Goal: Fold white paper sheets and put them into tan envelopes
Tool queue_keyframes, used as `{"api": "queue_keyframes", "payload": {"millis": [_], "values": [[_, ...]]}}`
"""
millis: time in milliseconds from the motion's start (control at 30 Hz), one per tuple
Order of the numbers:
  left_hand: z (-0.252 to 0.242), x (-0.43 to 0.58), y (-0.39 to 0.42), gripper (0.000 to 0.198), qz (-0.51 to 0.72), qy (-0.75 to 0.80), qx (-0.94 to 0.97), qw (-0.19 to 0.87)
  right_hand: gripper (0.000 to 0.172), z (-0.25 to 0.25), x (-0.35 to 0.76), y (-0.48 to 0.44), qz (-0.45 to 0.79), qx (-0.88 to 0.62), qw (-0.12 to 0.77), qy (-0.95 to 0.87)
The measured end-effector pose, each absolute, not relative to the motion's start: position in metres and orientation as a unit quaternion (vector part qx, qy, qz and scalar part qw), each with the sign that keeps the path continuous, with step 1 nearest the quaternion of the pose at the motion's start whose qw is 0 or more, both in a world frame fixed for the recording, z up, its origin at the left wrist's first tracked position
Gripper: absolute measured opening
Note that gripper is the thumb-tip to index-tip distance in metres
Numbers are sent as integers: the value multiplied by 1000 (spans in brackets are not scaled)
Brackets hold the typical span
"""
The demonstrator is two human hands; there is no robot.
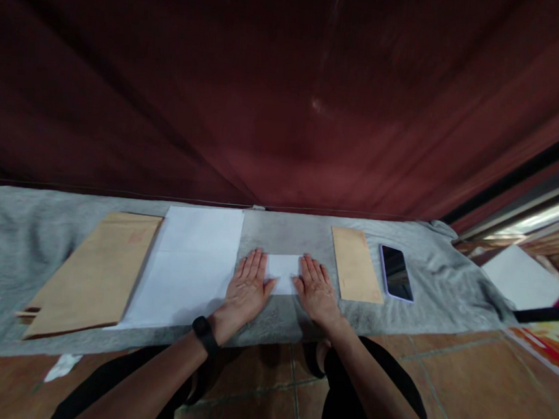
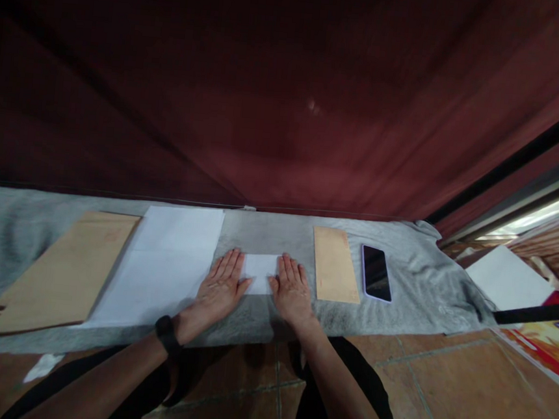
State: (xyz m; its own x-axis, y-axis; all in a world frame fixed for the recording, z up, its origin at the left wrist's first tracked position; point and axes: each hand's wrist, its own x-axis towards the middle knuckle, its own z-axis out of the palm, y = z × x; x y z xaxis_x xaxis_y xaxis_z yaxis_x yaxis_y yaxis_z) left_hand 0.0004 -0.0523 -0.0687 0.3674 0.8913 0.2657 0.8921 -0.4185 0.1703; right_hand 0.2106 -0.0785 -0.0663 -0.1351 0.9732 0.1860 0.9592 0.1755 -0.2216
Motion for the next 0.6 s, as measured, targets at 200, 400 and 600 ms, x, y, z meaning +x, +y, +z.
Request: {"api": "queue_keyframes", "payload": {"millis": [200, 400, 600], "values": [[-61, 3, -61, 61, -157, -546, -823, 11, 60, -70, 212, -78, 19, -641, 150, -752], [-56, 10, -71, 59, -144, -449, -882, -9, 58, -72, 211, -78, 2, -642, 152, -751], [-60, 11, -73, 65, -136, -455, -880, -4, 57, -67, 206, -79, -15, -666, 124, -735]]}}
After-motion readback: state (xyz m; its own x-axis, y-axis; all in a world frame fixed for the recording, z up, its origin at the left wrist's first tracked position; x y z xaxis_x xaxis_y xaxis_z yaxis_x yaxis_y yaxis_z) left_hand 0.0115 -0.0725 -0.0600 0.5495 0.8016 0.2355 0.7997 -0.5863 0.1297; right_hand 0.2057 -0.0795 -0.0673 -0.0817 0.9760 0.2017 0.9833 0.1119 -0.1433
